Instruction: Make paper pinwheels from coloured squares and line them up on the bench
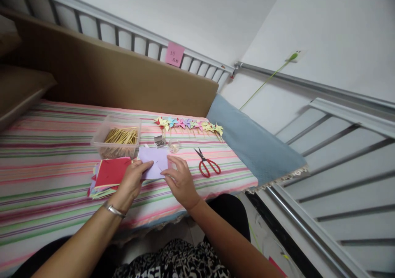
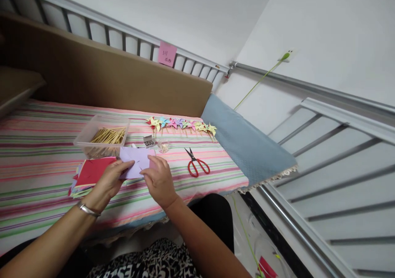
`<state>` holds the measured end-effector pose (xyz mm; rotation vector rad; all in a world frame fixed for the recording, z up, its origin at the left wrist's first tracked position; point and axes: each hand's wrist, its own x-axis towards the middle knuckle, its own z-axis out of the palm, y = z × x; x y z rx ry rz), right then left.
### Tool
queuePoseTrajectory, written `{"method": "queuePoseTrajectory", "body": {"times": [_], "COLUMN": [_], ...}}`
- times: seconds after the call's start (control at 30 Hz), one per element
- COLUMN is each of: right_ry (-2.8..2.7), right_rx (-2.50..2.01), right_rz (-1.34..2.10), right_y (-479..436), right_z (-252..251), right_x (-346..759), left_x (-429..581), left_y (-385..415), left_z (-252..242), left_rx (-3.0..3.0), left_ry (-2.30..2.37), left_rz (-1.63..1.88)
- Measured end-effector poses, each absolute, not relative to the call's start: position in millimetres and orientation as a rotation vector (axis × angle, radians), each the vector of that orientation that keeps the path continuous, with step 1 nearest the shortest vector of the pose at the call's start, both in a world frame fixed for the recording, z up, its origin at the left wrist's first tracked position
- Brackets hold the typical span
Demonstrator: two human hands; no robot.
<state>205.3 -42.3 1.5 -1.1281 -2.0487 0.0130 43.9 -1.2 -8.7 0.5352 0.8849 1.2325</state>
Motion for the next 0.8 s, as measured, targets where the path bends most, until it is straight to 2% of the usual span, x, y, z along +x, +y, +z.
{"method": "queuePoseTrajectory", "body": {"times": [0.33, 0.8], "right_ry": [-1.943, -1.826], "right_rx": [-1.334, -1.453], "right_rz": [0.273, 0.348], "right_y": [-26, -19], "right_z": [11, 17], "right_x": [195, 186], "left_x": [46, 47], "left_y": [-2, -6], "left_z": [-17, -11], "left_rx": [0.657, 0.635], "left_ry": [0.895, 0.803], "left_rz": [1.211, 1.136]}}
